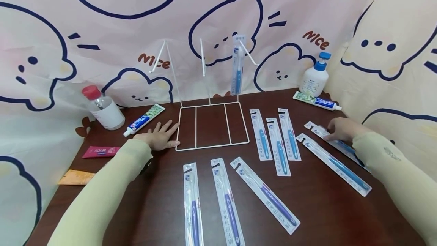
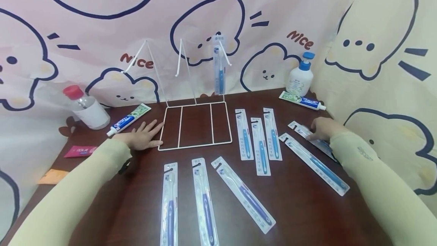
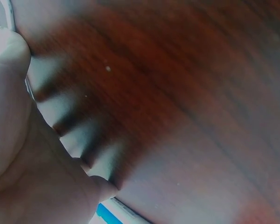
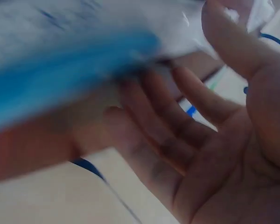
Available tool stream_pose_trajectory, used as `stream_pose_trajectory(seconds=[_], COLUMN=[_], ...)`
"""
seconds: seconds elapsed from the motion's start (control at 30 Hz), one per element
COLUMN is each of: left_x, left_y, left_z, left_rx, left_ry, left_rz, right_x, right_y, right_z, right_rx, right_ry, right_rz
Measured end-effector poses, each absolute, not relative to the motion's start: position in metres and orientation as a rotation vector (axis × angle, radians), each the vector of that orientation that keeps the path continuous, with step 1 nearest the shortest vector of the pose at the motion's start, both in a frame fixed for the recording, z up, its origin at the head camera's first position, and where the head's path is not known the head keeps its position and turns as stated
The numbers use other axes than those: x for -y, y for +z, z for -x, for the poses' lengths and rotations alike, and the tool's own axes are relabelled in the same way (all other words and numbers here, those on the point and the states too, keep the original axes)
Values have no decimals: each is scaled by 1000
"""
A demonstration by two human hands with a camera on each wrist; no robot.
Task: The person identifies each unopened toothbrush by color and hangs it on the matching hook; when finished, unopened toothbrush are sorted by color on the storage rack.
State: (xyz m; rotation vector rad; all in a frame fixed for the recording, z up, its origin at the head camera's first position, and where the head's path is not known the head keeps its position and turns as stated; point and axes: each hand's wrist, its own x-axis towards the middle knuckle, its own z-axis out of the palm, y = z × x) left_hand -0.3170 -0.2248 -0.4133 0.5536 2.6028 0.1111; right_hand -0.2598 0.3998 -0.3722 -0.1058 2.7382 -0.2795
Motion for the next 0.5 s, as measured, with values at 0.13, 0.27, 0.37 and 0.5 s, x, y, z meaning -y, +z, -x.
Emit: stream_pose_trajectory(seconds=[0.13,0.27,0.37,0.5], left_x=[225,226,227,226], left_y=[-414,-419,-420,-418], left_z=[316,317,317,317], left_rx=[-2608,-2613,-2615,-2605], left_ry=[134,134,119,105], left_rz=[-557,-559,-558,-557], right_x=[-404,-405,-406,-403], right_y=[-383,-386,-383,-367], right_z=[250,247,247,243], right_rx=[-2794,-2810,-2797,-2836], right_ry=[-297,-326,-325,-309], right_rz=[63,45,31,-4])
